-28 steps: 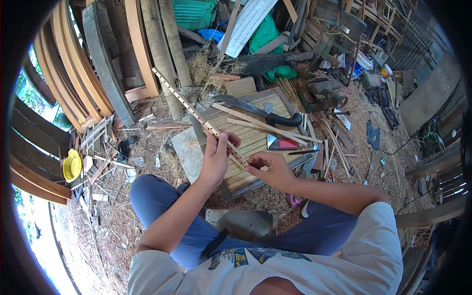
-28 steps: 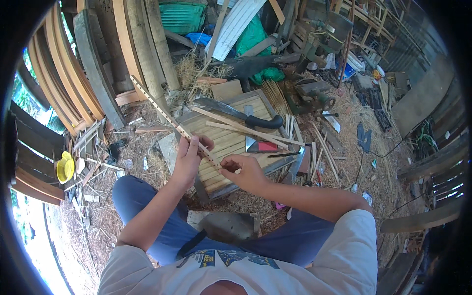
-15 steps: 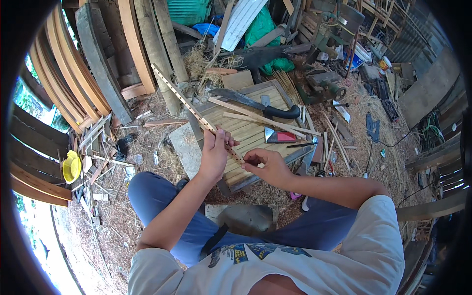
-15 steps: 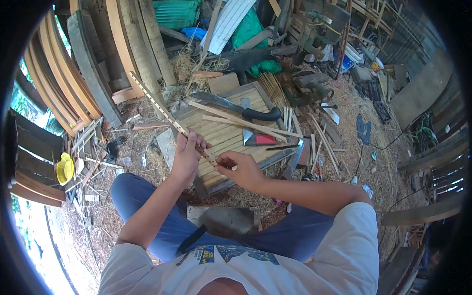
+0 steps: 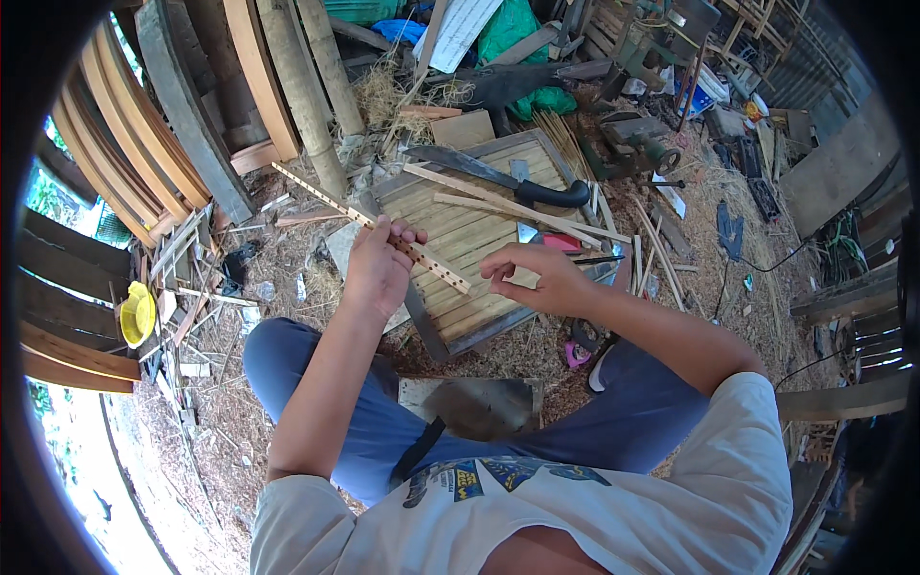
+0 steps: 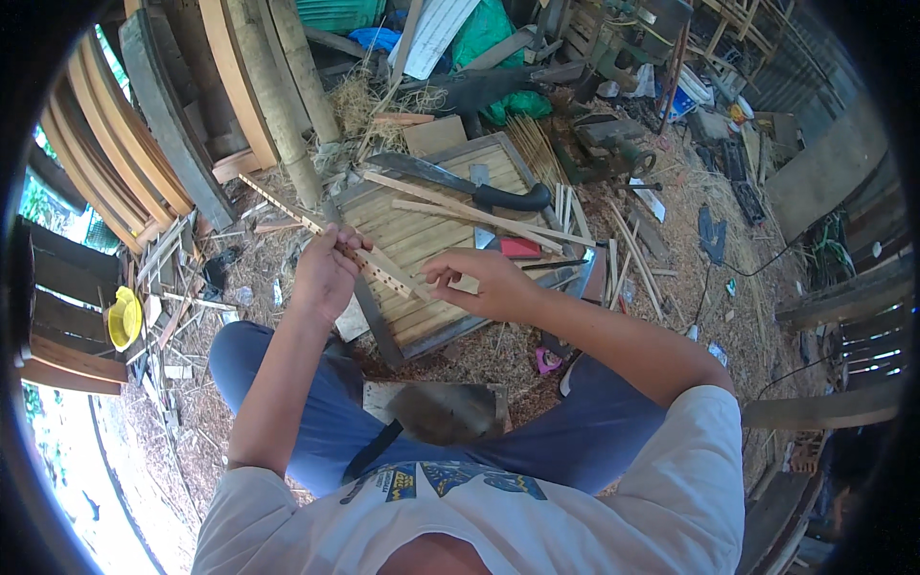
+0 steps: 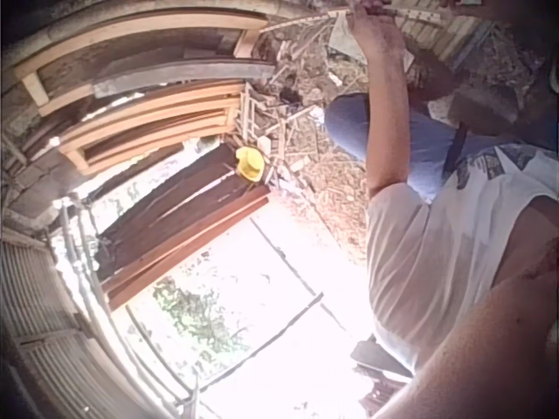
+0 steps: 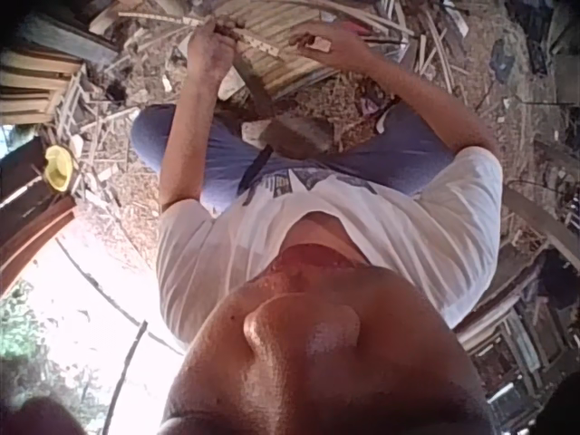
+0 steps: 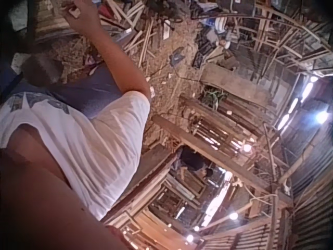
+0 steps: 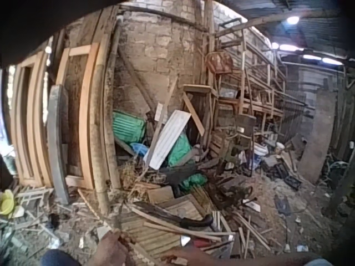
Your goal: The person measures a wooden flute using a metal ruler and marks it with a pen, then uses a large blade to shave the end of a wooden stick.
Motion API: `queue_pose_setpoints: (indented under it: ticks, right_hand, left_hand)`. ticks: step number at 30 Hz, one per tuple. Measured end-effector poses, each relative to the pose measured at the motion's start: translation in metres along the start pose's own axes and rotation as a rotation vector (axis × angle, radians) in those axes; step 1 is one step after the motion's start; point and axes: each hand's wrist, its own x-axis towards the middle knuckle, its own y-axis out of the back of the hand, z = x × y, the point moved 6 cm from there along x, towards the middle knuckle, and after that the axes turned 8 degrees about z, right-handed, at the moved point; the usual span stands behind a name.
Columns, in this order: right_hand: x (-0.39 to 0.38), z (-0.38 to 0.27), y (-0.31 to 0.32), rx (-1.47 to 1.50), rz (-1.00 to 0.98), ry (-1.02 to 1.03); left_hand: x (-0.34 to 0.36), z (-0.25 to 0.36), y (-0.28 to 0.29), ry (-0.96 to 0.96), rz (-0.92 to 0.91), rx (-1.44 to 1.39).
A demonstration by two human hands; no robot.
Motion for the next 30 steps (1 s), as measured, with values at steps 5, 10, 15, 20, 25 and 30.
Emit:
queue_pose_setpoints:
  ticks: [5, 10, 15, 20, 25, 30]
  right_hand:
    - [0.002, -0.005, -0.011, 0.01, 0.01, -0.03]
    - [0.002, -0.006, -0.016, 0.013, -0.003, -0.036]
    - [-0.002, -0.009, -0.018, 0.072, -0.007, -0.049]
    - [0.006, -0.003, -0.016, 0.033, -0.089, -0.113]
    - [0.012, 0.052, -0.016, -0.07, -0.024, -0.288]
    - [0.015, 0.073, -0.048, -0.295, -0.132, -0.305]
  left_hand:
    - [-0.004, -0.003, -0.006, 0.023, -0.027, 0.005]
    - [-0.01, -0.006, -0.011, 0.026, -0.056, 0.006]
    - [-0.019, -0.011, -0.014, 0.018, -0.11, 0.046]
    - [-0.02, 0.005, -0.018, -0.032, -0.112, 0.113]
    - [-0.005, 0.044, -0.003, -0.075, -0.134, 0.301]
    - [0.001, 0.062, 0.01, -0.038, -0.153, 0.458]
